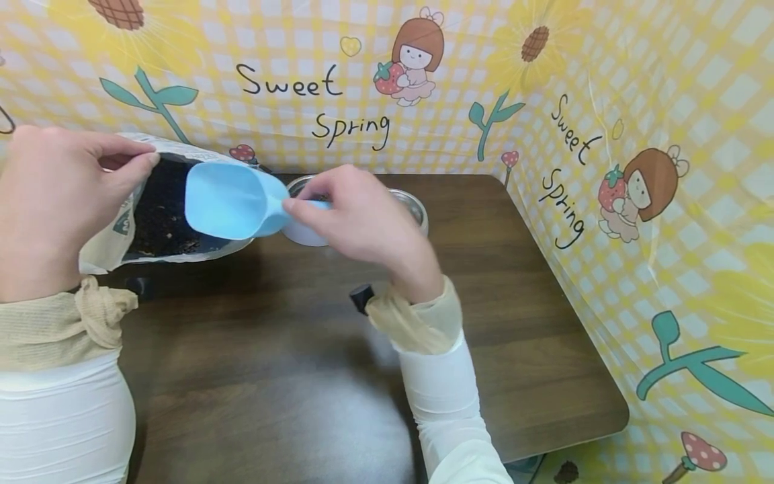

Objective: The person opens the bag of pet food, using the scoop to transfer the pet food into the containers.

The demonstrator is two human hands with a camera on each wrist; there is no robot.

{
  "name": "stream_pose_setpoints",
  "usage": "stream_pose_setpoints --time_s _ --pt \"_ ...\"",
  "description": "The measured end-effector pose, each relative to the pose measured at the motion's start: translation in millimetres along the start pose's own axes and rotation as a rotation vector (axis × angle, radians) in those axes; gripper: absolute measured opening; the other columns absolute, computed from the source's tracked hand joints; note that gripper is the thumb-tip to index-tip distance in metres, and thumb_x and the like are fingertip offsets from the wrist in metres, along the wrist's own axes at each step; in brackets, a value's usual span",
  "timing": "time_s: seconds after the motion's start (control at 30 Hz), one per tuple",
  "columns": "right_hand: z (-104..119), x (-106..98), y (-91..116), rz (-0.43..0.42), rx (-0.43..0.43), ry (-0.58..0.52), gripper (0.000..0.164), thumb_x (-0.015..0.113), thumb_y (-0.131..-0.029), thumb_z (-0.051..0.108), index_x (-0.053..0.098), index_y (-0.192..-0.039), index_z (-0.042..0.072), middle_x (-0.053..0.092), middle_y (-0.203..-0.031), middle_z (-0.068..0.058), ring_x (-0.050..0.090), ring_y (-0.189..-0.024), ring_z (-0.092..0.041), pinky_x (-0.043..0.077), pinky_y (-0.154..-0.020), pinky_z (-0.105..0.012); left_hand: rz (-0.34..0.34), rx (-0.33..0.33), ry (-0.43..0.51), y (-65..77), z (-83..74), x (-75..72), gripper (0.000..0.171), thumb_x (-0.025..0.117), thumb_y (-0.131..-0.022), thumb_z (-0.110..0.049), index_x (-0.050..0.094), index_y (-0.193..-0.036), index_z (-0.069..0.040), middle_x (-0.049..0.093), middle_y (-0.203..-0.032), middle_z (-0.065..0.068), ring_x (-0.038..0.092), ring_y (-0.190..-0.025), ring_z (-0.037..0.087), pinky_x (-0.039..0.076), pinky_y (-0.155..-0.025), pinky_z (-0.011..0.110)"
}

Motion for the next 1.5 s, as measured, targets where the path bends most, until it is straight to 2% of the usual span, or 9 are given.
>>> stream_pose_setpoints --time_s 0.1,0.23,0.33,0.43,0.53,0.77,0.97,1.23,1.5 --pt "17 19 -10 -0.052 0.006 0.182 0.024 0.061 -0.093 0.033 0.07 -0.077 0.019 0.055 -0.061 0.005 0.048 -0.053 -0.009 0.038 -0.05 -0.022 0.015 0.001 -0.007 0.2 -0.4 0.9 0.027 0.064 -0.093 -0.018 0.078 -0.101 0.004 0.075 -0.085 0.03 0.067 -0.074 0.044 0.049 -0.065 0.058" --pt "34 59 -27 -0.022 0.022 0.368 0.027 0.056 -0.093 0.035 0.061 -0.071 0.019 0.055 -0.062 0.004 0.052 -0.054 -0.01 0.038 -0.046 -0.024 0.031 0.009 -0.014 0.4 -1.8 1.9 0.028 0.065 -0.093 -0.018 0.078 -0.102 0.005 0.074 -0.087 0.03 0.067 -0.075 0.044 0.05 -0.065 0.058" --pt "44 90 -44 -0.015 -0.006 0.491 0.027 0.053 -0.097 0.038 0.063 -0.08 0.02 0.059 -0.067 0.005 0.056 -0.059 -0.011 0.047 -0.046 -0.027 0.041 0.02 -0.023 0.4 -3.7 2.7 0.028 0.065 -0.093 -0.018 0.077 -0.103 0.005 0.074 -0.088 0.03 0.065 -0.076 0.045 0.048 -0.064 0.057" --pt "49 110 -62 -0.056 -0.045 0.591 0.024 0.051 -0.1 0.039 0.068 -0.093 0.022 0.064 -0.074 0.007 0.059 -0.064 -0.011 0.054 -0.05 -0.031 0.046 0.035 -0.029 1.0 -6.8 3.7 0.027 0.064 -0.093 -0.017 0.077 -0.102 0.005 0.074 -0.087 0.03 0.064 -0.075 0.045 0.046 -0.063 0.056" --pt "49 121 -74 -0.102 -0.075 0.651 0.023 0.051 -0.1 0.036 0.069 -0.097 0.023 0.067 -0.077 0.007 0.062 -0.064 -0.011 0.056 -0.051 -0.031 0.048 0.045 -0.022 2.1 -9.8 4.8 0.027 0.064 -0.093 -0.016 0.078 -0.102 0.005 0.075 -0.086 0.028 0.065 -0.074 0.044 0.047 -0.063 0.056" --pt "53 122 -83 -0.255 -0.13 0.777 0.026 0.052 -0.097 0.029 0.071 -0.08 0.025 0.073 -0.072 0.007 0.063 -0.057 -0.013 0.056 -0.046 -0.033 0.02 0.06 -0.012 -0.5 -12.6 1.0 0.026 0.063 -0.093 -0.016 0.079 -0.1 0.004 0.075 -0.084 0.027 0.065 -0.071 0.044 0.049 -0.062 0.057" --pt "48 129 -93 -0.23 -0.084 0.786 0.03 0.051 -0.099 0.03 0.074 -0.079 0.026 0.074 -0.071 0.008 0.064 -0.059 -0.013 0.056 -0.048 -0.032 0.024 0.07 -0.022 -1.9 -13.2 0.7 0.026 0.063 -0.092 -0.015 0.079 -0.099 0.004 0.075 -0.084 0.027 0.064 -0.073 0.045 0.048 -0.064 0.058" --pt "41 140 -104 -0.215 -0.048 0.76 0.029 0.057 -0.096 0.046 0.078 -0.086 0.028 0.074 -0.071 0.008 0.067 -0.064 -0.012 0.057 -0.052 -0.033 0.038 0.06 -0.017 -0.1 -10.1 3.9 0.025 0.064 -0.092 -0.015 0.078 -0.099 0.005 0.075 -0.084 0.028 0.065 -0.073 0.045 0.046 -0.065 0.058" --pt "32 143 -109 -0.14 -0.009 0.66 0.028 0.06 -0.094 0.048 0.077 -0.087 0.027 0.075 -0.076 0.006 0.068 -0.067 -0.012 0.058 -0.053 -0.035 0.044 0.059 -0.011 -0.8 -9.5 4.7 0.025 0.065 -0.092 -0.015 0.078 -0.1 0.005 0.075 -0.085 0.028 0.066 -0.073 0.043 0.047 -0.061 0.056"
Point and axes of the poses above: each hand's wrist, its own y-axis away from the middle knuckle, its own x-axis out of the palm, z = x × y, the point moved 10 cm from there along -y, towards the middle knuckle
